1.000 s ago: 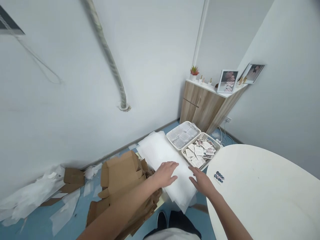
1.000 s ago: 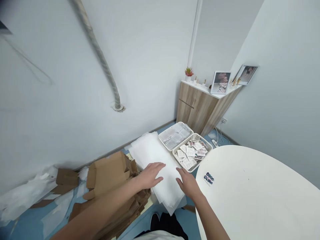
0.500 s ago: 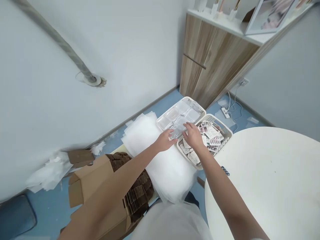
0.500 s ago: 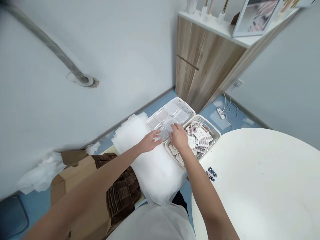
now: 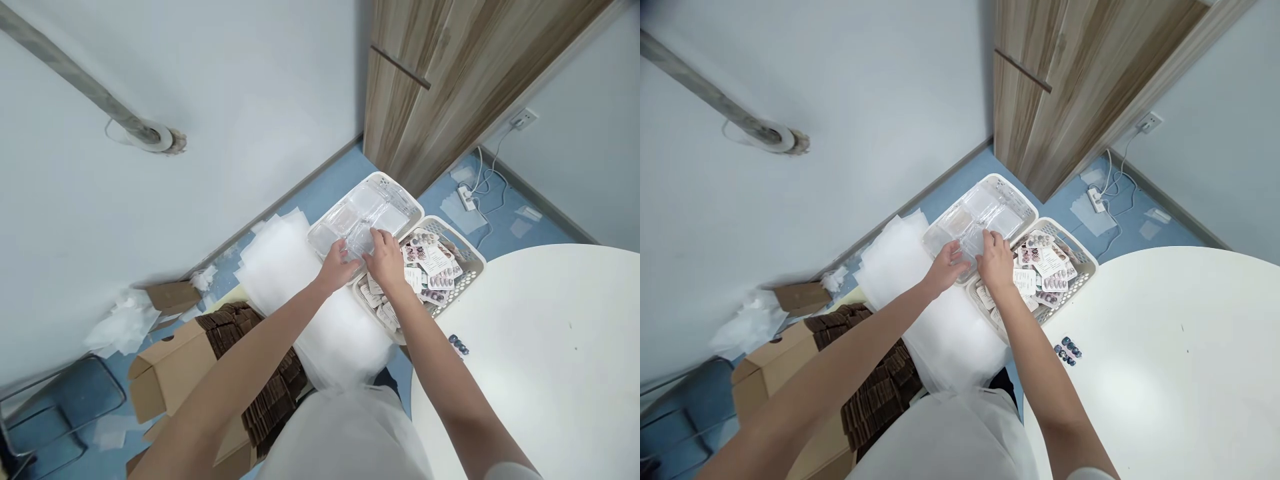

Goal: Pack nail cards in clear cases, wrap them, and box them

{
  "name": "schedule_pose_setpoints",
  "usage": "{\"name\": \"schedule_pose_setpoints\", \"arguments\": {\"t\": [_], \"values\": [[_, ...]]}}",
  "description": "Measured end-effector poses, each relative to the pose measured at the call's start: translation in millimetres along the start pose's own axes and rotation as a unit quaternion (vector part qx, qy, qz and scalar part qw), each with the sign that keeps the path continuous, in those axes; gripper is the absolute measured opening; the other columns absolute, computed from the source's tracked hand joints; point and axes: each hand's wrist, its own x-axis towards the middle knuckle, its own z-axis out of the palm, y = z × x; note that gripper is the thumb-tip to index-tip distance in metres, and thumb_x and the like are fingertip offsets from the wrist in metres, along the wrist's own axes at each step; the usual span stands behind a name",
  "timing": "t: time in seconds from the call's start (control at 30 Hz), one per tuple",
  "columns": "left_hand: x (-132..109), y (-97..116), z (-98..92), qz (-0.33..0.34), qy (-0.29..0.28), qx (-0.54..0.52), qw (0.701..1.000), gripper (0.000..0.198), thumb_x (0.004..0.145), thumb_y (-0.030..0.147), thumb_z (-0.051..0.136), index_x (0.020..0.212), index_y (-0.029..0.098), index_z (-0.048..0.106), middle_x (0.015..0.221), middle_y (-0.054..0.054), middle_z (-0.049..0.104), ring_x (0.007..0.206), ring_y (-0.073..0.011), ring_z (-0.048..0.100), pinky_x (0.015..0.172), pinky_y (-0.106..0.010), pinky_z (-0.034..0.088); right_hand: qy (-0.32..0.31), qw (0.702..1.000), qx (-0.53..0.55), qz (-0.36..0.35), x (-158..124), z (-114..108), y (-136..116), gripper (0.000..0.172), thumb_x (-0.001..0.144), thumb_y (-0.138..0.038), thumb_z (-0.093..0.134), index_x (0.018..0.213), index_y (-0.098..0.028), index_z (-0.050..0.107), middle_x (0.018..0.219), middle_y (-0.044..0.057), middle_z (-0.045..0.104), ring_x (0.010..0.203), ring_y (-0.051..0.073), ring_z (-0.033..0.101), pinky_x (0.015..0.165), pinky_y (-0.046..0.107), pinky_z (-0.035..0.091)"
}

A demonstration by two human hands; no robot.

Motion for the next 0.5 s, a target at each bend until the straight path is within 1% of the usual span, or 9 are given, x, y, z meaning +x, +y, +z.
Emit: {"name": "schedule_pose_setpoints", "arguments": {"t": [0.13, 0.3, 0.4, 0.5], "values": [[5.3, -3.4, -0.3, -0.012, 0.001, -0.022, 1.0, 0.069, 0.067, 0.019, 0.062, 0.128, 0.019, 0.031, 0.135, -0.014, 0.034, 0.119, -0.0233, 0.041, 0.092, -0.036, 0.039, 0.002, 1.0, 0.018, 0.008, 3.3, 2.2, 3.4, 0.06, 0.07, -0.022, 0.059, 0.125, -0.017, 0.036, 0.114, 0.012, 0.045, 0.102, 0.027, 0.046, 0.084, 0.04, 0.039], [8.2, -7.4, -0.8, -0.006, 0.011, -0.055, 0.998, 0.063, 0.066, 0.015, 0.059, 0.124, 0.022, 0.035, 0.132, -0.01, 0.037, 0.114, -0.0222, 0.045, 0.085, -0.032, 0.044, -0.002, 0.999, 0.043, 0.029, 4.0, -0.8, 3.6, 0.057, 0.07, -0.023, 0.057, 0.123, -0.018, 0.038, 0.111, 0.011, 0.046, 0.097, 0.025, 0.05, 0.08, 0.038, 0.042], [1.5, -3.0, -0.9, 0.02, 0.021, -0.073, 0.997, 0.059, 0.066, 0.012, 0.057, 0.121, 0.024, 0.037, 0.13, -0.007, 0.038, 0.111, -0.0205, 0.048, 0.081, -0.029, 0.045, 0.003, 0.996, 0.078, 0.05, 0.0, -6.4, 1.3, 0.052, 0.073, -0.024, 0.053, 0.123, -0.018, 0.039, 0.109, 0.01, 0.047, 0.092, 0.023, 0.053, 0.078, 0.037, 0.044], [-12.3, 2.9, -2.5, 0.055, 0.035, -0.07, 0.995, 0.056, 0.066, 0.01, 0.056, 0.119, 0.024, 0.04, 0.128, -0.007, 0.04, 0.107, -0.0196, 0.05, 0.077, -0.027, 0.046, 0.014, 0.992, 0.114, 0.06, -9.0, -14.0, -2.8, 0.048, 0.075, -0.027, 0.051, 0.121, -0.017, 0.042, 0.107, 0.01, 0.049, 0.086, 0.021, 0.054, 0.077, 0.036, 0.044]]}}
